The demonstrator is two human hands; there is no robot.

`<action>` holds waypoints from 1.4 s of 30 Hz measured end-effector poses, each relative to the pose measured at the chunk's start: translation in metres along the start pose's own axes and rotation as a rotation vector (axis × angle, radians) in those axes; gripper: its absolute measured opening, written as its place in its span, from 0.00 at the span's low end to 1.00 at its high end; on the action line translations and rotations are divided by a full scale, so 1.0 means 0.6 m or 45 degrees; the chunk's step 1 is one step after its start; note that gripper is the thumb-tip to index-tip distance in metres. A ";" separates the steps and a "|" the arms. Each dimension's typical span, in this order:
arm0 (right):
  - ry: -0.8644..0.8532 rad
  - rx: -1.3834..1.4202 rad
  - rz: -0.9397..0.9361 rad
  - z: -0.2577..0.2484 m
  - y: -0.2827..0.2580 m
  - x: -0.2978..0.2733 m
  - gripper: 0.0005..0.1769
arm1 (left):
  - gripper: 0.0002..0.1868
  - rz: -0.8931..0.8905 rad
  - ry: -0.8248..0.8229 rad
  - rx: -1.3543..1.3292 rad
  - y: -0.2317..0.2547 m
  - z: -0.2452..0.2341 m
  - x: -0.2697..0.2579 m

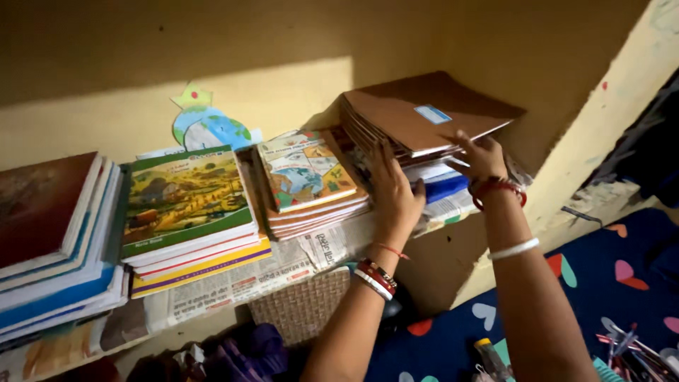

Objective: The person wipes notebooks, a book, a container, and a pouch with a cloth, then places and organizes them onto a shelf.

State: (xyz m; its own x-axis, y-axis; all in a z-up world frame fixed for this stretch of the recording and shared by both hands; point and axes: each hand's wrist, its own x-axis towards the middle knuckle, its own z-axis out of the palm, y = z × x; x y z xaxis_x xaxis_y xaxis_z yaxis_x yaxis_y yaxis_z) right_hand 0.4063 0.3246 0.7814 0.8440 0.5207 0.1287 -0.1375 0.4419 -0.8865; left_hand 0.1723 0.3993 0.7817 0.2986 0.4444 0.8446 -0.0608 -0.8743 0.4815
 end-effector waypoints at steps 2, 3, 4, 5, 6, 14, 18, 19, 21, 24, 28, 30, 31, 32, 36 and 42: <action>0.241 -0.478 -0.467 0.007 0.000 -0.032 0.29 | 0.55 -0.027 -0.007 0.003 0.003 -0.003 0.003; 0.389 -0.776 -0.811 0.014 0.003 -0.060 0.28 | 0.55 -0.059 -0.018 0.003 0.004 -0.003 0.002; 0.396 -0.982 -1.092 0.020 0.002 -0.088 0.27 | 0.55 -0.060 -0.021 0.002 0.004 -0.004 0.003; 0.408 -1.173 -1.376 0.032 -0.001 -0.111 0.26 | 0.57 -0.049 -0.017 -0.016 0.004 -0.004 0.006; 0.338 -1.391 -1.478 0.042 -0.008 -0.129 0.25 | 0.58 -0.038 -0.013 -0.033 0.003 -0.004 0.008; -0.063 -1.811 -1.288 0.099 -0.017 -0.101 0.21 | 0.57 -0.048 -0.058 -0.069 0.000 0.002 0.009; -0.086 -1.822 -1.301 0.107 -0.010 -0.072 0.21 | 0.56 -0.053 -0.064 -0.009 0.003 0.002 0.006; -0.098 -1.814 -1.312 0.110 -0.010 -0.067 0.21 | 0.56 -0.057 -0.064 -0.006 0.004 0.001 0.006; -0.112 -1.805 -1.321 0.115 -0.009 -0.060 0.20 | 0.57 -0.056 -0.079 -0.030 0.004 0.000 0.008; -0.104 -1.806 -1.341 0.120 -0.010 -0.060 0.20 | 0.56 -0.070 -0.091 -0.019 0.003 0.002 0.008; -0.072 -1.798 -1.365 0.125 -0.009 -0.065 0.19 | 0.55 -0.079 -0.066 -0.066 0.004 0.005 0.008; -0.059 -1.797 -1.374 0.128 -0.008 -0.065 0.18 | 0.55 -0.074 -0.070 -0.066 0.005 0.002 0.010; -0.047 -1.808 -1.389 0.129 -0.007 -0.065 0.18 | 0.55 -0.075 -0.072 -0.068 0.006 0.001 0.010; -0.036 -1.820 -1.403 0.130 -0.006 -0.065 0.18 | 0.56 -0.076 -0.082 -0.062 0.007 -0.001 0.011; -0.037 -1.799 -1.422 0.135 -0.003 -0.062 0.18 | 0.57 -0.076 -0.081 -0.055 0.012 -0.004 0.010; -0.039 -1.765 -1.427 0.141 0.000 -0.062 0.18 | 0.57 -0.081 -0.091 -0.049 0.009 -0.002 0.011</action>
